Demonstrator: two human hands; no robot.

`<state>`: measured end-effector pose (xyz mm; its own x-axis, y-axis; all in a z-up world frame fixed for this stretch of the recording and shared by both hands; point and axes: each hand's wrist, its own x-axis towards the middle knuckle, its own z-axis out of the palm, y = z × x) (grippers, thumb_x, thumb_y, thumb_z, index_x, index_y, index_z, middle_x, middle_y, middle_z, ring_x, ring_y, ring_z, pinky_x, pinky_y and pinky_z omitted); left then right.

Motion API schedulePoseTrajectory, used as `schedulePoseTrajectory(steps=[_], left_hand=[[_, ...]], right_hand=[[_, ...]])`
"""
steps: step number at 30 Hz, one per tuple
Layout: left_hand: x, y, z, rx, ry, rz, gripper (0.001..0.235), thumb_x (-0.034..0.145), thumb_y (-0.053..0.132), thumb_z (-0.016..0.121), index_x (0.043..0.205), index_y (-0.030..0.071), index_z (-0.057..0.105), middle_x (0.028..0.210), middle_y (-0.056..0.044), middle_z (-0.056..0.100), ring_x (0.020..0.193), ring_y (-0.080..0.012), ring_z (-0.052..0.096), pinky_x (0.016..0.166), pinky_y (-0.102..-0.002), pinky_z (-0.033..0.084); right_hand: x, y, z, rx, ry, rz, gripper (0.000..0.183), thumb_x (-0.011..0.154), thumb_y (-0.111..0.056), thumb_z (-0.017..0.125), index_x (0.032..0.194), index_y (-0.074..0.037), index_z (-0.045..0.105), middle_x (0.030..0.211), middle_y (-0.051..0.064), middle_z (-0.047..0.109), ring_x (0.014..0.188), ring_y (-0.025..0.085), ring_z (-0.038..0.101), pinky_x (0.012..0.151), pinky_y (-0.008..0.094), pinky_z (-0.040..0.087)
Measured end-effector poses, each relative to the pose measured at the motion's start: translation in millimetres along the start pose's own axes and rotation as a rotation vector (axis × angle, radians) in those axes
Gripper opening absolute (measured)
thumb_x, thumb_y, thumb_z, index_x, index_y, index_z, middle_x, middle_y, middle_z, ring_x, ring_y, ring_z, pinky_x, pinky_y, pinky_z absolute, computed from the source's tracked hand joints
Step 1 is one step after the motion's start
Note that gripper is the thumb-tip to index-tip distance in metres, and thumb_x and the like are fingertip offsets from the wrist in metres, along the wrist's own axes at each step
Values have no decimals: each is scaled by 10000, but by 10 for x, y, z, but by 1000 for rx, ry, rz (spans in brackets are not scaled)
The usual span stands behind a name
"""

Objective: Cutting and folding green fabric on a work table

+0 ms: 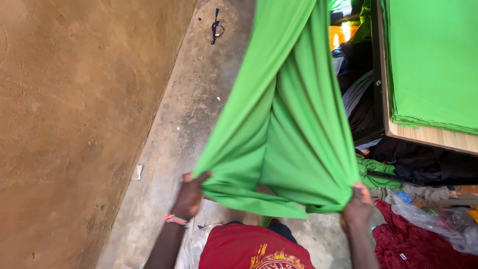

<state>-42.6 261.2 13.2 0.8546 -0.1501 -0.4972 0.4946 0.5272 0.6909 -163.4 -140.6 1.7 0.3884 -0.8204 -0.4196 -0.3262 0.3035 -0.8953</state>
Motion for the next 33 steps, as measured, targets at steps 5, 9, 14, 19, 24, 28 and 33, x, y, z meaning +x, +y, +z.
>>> schedulePoseTrajectory(steps=[5,9,14,19,24,28,33], left_hand=[[-274,854,-490,40,368,118,350,772,72,778,1100,44,658,1048,-206,747,853,-325,724,715,-496,606],[-291,880,-293,305,286,109,408,778,79,797,1162,-1,684,1064,-153,761,900,-254,712,789,-360,570],[-120,143,830,432,-31,44,398,778,227,816,1126,44,750,1047,-124,810,889,-208,759,798,-361,644],[-123,-253,1735,521,-410,-46,331,909,507,694,881,177,695,796,108,612,742,-31,494,661,-243,402],[323,-634,1486,407,-372,-76,307,794,182,801,1055,21,777,1001,-38,777,829,-104,673,685,-243,504],[319,-494,1444,172,-293,-75,216,836,59,776,1032,-26,746,950,-106,782,743,-168,712,568,-314,560],[201,-251,1636,169,-201,-48,281,800,151,788,1044,27,722,932,-49,742,794,-154,676,664,-313,539]], right_hand=[[832,61,-1081,-102,98,-309,179,1175,-391,632,1249,-238,686,1035,-49,663,856,91,576,755,306,498],[427,-363,-1183,-218,20,-444,215,1195,-361,651,1249,-158,694,1031,-48,669,849,47,563,740,261,496],[-522,-447,-88,-351,-247,-342,200,1044,-289,621,1148,-146,715,1123,29,750,942,159,668,820,315,520],[-1375,-447,702,-540,-645,-334,256,915,-394,662,889,-161,764,879,46,801,775,182,741,706,360,616],[-1349,-134,476,-392,-910,-306,174,848,-109,851,973,-82,732,846,2,757,771,68,655,692,233,505],[-934,247,177,-359,-810,-169,157,872,-137,808,985,-29,798,755,6,734,642,58,563,583,237,429],[-745,367,108,-646,-765,-250,281,997,-315,641,821,-104,700,651,-25,476,620,87,393,540,301,307]])
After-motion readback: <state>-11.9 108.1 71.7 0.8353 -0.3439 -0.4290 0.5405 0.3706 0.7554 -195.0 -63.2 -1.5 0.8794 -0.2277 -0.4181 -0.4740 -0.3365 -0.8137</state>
